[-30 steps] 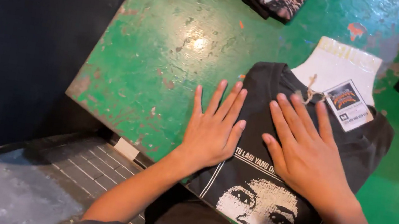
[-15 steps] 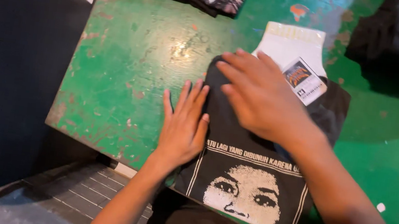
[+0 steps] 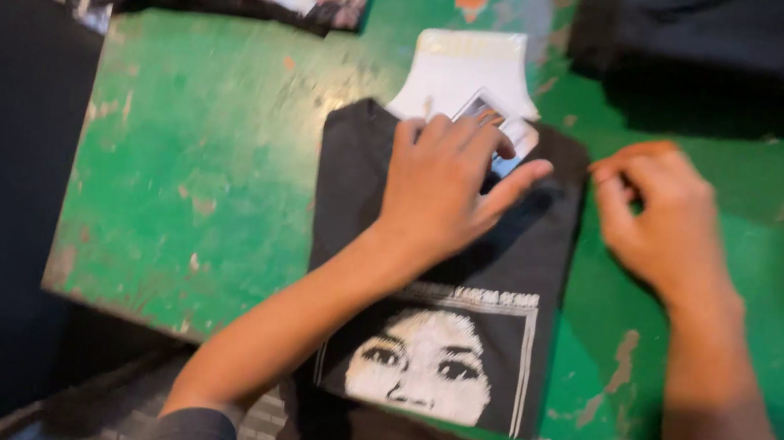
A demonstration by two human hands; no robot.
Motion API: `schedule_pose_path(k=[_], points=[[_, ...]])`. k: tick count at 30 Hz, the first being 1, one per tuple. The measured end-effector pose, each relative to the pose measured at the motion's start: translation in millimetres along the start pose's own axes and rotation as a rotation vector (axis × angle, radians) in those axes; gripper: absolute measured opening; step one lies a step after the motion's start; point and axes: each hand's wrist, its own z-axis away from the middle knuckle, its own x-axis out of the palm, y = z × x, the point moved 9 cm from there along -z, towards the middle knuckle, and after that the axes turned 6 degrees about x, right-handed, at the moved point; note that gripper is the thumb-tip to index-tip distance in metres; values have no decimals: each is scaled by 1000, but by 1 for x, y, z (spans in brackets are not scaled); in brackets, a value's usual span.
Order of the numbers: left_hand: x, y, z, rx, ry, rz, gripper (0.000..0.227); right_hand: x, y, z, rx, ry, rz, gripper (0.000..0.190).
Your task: Folding t-shirts using a cardboard template to ensure uniform size on a workspace table
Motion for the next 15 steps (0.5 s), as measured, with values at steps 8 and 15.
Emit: schedule_pose_path(k=[8,15], points=[[47,-1,-7,83,-73,53,32,4,-1,-1,14,-47,-75,15],[53,-11,0,45,-27,168,17,19,37,5,162,-13,-275,2]])
